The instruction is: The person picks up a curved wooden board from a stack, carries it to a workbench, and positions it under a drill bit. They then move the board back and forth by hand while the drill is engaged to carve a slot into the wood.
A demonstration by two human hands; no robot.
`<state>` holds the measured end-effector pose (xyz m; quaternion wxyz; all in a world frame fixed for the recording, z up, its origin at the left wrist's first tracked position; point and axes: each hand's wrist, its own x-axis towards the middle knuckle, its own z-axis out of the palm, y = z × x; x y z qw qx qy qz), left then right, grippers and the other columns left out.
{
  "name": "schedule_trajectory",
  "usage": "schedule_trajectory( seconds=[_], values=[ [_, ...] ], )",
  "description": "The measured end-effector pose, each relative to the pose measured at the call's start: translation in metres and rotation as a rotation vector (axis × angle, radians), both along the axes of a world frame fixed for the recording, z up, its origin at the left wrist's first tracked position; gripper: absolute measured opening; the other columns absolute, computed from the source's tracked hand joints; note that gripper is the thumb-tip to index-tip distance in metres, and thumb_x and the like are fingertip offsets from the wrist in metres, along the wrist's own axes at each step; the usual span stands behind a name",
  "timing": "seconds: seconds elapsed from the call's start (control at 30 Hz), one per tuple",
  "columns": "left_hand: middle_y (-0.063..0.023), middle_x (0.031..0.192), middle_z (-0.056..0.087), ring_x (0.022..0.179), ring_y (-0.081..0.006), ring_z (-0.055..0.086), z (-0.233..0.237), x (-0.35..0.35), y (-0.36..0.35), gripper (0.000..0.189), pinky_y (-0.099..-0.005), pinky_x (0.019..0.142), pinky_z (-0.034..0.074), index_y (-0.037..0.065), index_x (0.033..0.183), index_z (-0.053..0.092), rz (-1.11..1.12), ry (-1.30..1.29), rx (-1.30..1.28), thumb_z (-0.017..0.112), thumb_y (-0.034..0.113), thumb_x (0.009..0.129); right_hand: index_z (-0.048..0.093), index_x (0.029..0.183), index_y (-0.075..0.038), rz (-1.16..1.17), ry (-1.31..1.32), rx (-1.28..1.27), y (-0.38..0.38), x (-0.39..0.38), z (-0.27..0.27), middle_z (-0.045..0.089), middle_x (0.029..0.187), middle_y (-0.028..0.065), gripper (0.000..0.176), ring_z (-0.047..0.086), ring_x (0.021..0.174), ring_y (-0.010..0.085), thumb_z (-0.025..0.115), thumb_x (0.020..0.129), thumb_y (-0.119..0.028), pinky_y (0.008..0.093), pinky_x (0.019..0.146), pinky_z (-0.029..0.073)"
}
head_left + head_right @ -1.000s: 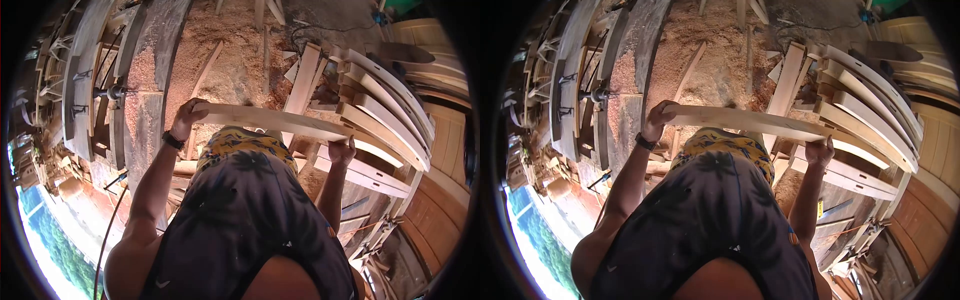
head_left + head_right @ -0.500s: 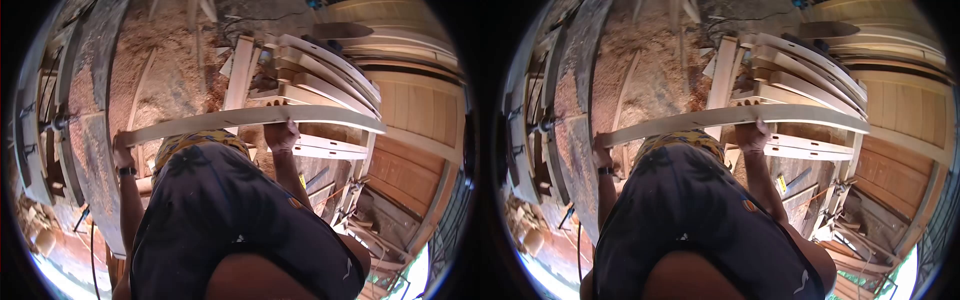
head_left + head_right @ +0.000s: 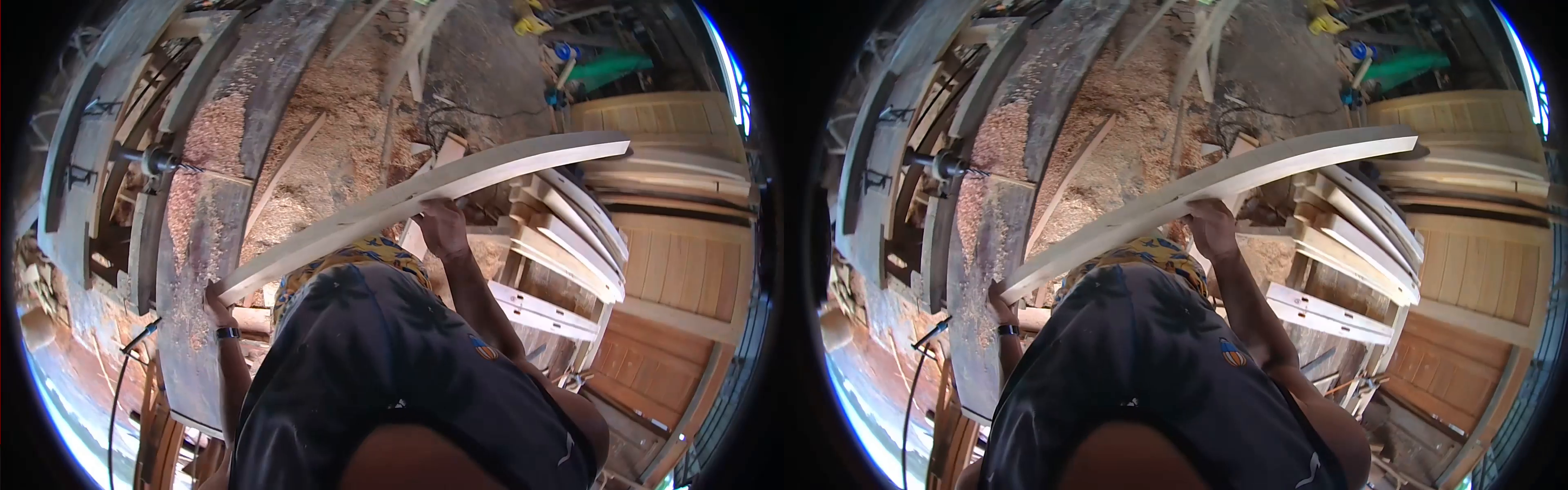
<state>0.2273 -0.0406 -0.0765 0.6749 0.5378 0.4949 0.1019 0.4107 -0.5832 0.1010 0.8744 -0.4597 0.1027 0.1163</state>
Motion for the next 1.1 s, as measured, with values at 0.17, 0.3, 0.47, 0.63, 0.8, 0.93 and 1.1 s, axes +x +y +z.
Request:
schedule_trajectory(
  seconds=[0.17, 0.3, 0.47, 0.63, 0.8, 0.93, 1.1],
  values=[
    [-0.009, 0.094, 0.073, 0.071, -0.0185, 0.068, -0.093, -0.115, 0.039, 0.047, -0.0341, 0.05, 0.049, 0.004, 0.109, 0.076, 0.195, 0.151, 0.048, 0.063, 0.049, 0.102, 0.065, 0.131, -0.001, 0.28, 0.255, -0.32, 0.079, 0.066, -0.004, 0.071, 0.123, 0.0133, 0.034, 0.068, 0.117, 0.0285, 0.069, 0.1, -0.013, 0.0484, 0.102, 0.053],
    [-0.0134, 0.088, 0.071, 0.054, -0.0233, 0.062, -0.015, -0.147, -0.011, 0.049, -0.0319, 0.038, 0.04, -0.001, 0.112, 0.074, 0.297, 0.381, 0.032, 0.056, 0.044, 0.105, 0.066, 0.129, -0.002, 0.537, 0.377, -0.307, 0.144, 0.118, -0.059, 0.071, 0.122, 0.0126, 0.032, 0.07, 0.111, 0.0276, 0.07, 0.1, -0.015, 0.0465, 0.099, 0.055],
    [-0.0125, 0.09, 0.071, 0.07, -0.021, 0.064, -0.106, -0.233, -0.018, 0.055, -0.0345, 0.055, 0.052, -0.002, 0.113, 0.074, 0.422, 0.447, 0.12, 0.054, 0.049, 0.107, 0.069, 0.12, -0.007, 0.815, 0.548, -0.387, 0.235, 0.17, -0.103, 0.071, 0.114, 0.0093, 0.029, 0.069, 0.098, 0.025, 0.075, 0.096, -0.023, 0.0434, 0.092, 0.056],
    [-0.0133, 0.085, 0.067, 0.077, -0.023, 0.06, 0.022, -0.107, -0.062, 0.074, -0.0389, 0.072, 0.053, -0.008, 0.104, 0.073, 0.467, 0.514, 0.302, 0.051, 0.062, 0.109, 0.067, 0.124, -0.008, 0.974, 0.639, -0.445, 0.279, 0.269, -0.152, 0.07, 0.114, 0.011, 0.037, 0.07, 0.099, 0.0286, 0.078, 0.094, -0.027, 0.0461, 0.091, 0.057],
    [-0.0275, 0.094, 0.074, 0.086, -0.0388, 0.073, -0.041, -0.028, -0.05, 0.05, -0.0513, 0.071, 0.056, -0.001, 0.138, 0.06, 0.066, 0.853, 0.244, 0.049, 0.04, 0.112, 0.063, 0.138, -0.005, 1.174, 0.481, -0.758, 0.283, 0.395, -0.133, 0.072, 0.131, 0.0172, 0.05, 0.075, 0.108, 0.0303, 0.078, 0.097, -0.03, 0.043, 0.084, 0.059],
    [-0.0273, 0.104, 0.07, 0.097, -0.0443, 0.07, 0.069, 0.145, -0.065, 0.04, -0.0541, 0.08, 0.057, 0.005, 0.131, 0.061, -0.016, 0.973, 0.565, 0.047, 0.037, 0.112, 0.064, 0.14, -0.002, 1.215, -0.594, -1.357, 0.283, 0.467, -0.093, 0.071, 0.135, 0.0188, 0.058, 0.073, 0.11, 0.0358, 0.083, 0.089, -0.023, 0.0452, 0.096, 0.059],
    [-0.0203, 0.098, 0.067, 0.097, -0.0424, 0.066, 0.003, 0.217, -0.049, 0.033, -0.0536, 0.088, 0.052, 0.005, 0.1, 0.065, 0.253, 0.908, 0.735, 0.055, 0.036, 0.108, 0.053, 0.152, -0.009, 1.186, -1.304, -1.556, 0.313, 0.5, -0.07, 0.052, 0.155, 0.0179, 0.079, 0.047, 0.146, 0.0394, 0.086, 0.081, -0.014, 0.0538, 0.122, 0.036]
  ],
)
